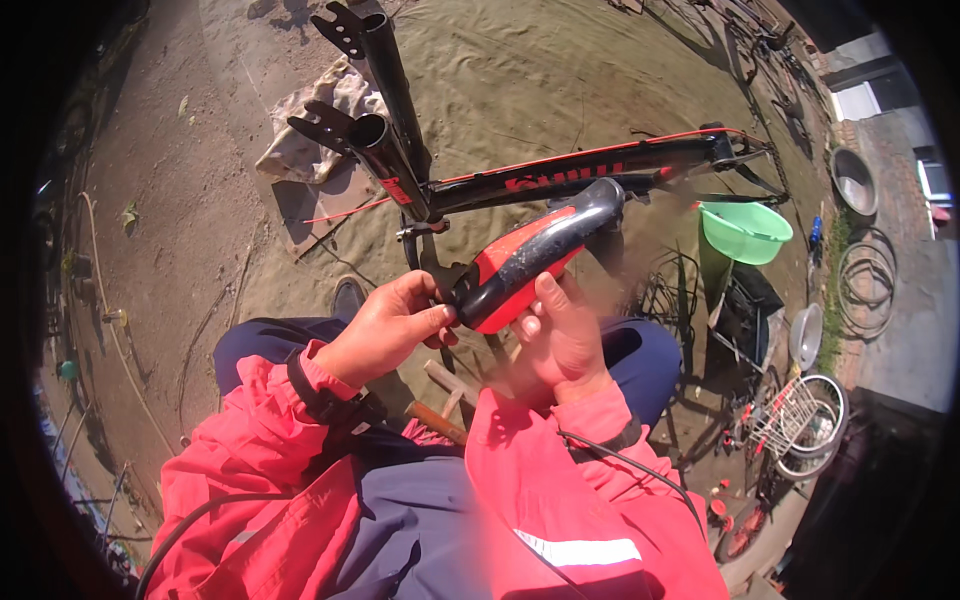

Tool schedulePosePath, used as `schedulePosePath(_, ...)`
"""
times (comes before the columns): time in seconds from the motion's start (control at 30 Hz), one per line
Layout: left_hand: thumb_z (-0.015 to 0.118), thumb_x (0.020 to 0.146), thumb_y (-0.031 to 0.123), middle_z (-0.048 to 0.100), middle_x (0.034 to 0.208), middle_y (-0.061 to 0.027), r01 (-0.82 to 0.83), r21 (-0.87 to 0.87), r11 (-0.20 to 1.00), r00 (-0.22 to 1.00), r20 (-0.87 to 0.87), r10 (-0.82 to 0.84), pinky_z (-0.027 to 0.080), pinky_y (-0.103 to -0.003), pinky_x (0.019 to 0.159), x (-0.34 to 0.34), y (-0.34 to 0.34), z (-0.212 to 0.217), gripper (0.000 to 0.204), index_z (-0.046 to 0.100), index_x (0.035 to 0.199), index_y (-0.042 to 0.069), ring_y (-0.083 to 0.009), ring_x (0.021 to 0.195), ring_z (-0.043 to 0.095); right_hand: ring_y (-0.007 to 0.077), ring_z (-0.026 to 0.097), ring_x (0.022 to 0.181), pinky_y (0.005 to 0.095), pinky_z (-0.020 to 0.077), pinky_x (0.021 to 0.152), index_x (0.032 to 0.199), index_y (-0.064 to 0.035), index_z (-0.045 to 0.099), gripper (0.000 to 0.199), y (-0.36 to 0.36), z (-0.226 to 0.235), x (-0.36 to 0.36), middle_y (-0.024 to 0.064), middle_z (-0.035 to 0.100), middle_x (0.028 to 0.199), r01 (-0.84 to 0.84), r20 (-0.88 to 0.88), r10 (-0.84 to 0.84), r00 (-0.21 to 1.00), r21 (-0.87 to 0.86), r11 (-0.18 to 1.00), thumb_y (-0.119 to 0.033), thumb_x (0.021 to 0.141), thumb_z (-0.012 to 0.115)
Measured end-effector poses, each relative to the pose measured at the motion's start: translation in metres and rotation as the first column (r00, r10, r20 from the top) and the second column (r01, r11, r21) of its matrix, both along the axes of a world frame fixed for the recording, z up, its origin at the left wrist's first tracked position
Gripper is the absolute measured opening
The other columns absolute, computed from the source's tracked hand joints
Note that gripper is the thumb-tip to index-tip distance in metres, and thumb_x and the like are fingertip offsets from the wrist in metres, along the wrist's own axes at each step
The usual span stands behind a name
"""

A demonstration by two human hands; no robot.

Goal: The person installs a red bicycle saddle onto the seat post of a black and red bicycle frame, then picks up a rear wheel and positions it near the rear dropouts.

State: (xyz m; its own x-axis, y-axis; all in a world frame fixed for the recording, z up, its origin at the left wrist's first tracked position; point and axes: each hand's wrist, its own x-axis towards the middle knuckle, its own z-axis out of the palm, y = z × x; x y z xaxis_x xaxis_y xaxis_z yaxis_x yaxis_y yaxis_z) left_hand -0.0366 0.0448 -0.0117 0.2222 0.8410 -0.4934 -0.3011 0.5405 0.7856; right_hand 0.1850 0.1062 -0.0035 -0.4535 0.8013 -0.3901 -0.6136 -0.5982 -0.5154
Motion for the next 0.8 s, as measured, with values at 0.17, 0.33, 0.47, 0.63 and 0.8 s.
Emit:
schedulePosePath(0.17,0.061,0.095,0.008,0.065,0.093,-0.0026,-0.070,0.038,0.997,0.996,0.055,0.067,0.049,-0.025,0.066,0.006,0.007,0.001,0.013,0.057,0.107,0.005,-0.0120,0.077,0.065,0.0139,0.055,0.059,0.0267,0.0452,0.053,0.114,-0.0101,0.065,0.017,0.000,0.001,0.001,-0.0008,0.052,0.074,0.043,-0.066,-0.045,0.997,-0.027,0.999,-0.013,0.098,0.061)
schedulePosePath(0.33,0.061,0.095,0.009,0.066,0.089,-0.0051,-0.081,0.044,0.996,0.995,-0.049,0.083,0.049,-0.026,0.065,0.011,0.011,0.004,0.020,0.054,0.113,0.002,-0.0138,0.077,0.065,0.0139,0.056,0.060,0.0257,0.0454,0.053,0.112,-0.0112,0.066,0.015,-0.001,0.002,0.003,-0.0007,0.054,0.074,0.070,-0.058,-0.073,0.996,-0.049,0.996,-0.014,0.098,0.062)
schedulePosePath(0.47,0.060,0.095,0.010,0.066,0.089,-0.0076,-0.106,0.046,0.993,0.992,-0.066,0.109,0.049,-0.027,0.066,0.011,0.013,0.003,0.027,0.050,0.118,-0.001,-0.0139,0.077,0.065,0.0136,0.055,0.061,0.0246,0.0455,0.053,0.110,-0.0112,0.066,0.013,-0.002,-0.001,0.005,-0.0011,0.055,0.074,0.095,-0.024,-0.097,0.995,-0.074,0.993,-0.014,0.097,0.063)
schedulePosePath(0.63,0.060,0.096,0.010,0.066,0.090,-0.0083,-0.162,0.067,0.985,0.984,-0.065,0.166,0.049,-0.026,0.068,0.009,0.014,0.000,0.027,0.049,0.119,-0.001,-0.0129,0.078,0.064,0.0126,0.054,0.061,0.0251,0.0423,0.053,0.113,-0.0142,0.065,0.015,0.001,-0.008,0.005,-0.0026,0.051,0.075,0.044,0.017,-0.044,0.999,-0.044,0.998,-0.018,0.100,0.059)
schedulePosePath(0.8,0.059,0.096,0.010,0.066,0.090,-0.0079,-0.222,0.097,0.970,0.972,-0.062,0.228,0.049,-0.026,0.071,0.008,0.014,-0.003,0.025,0.050,0.117,0.000,-0.0124,0.079,0.063,0.0122,0.052,0.060,0.0245,0.0416,0.052,0.107,-0.0136,0.063,0.010,0.002,-0.012,0.006,-0.0027,0.051,0.075,0.032,0.105,-0.024,0.994,-0.074,0.997,-0.020,0.100,0.059)
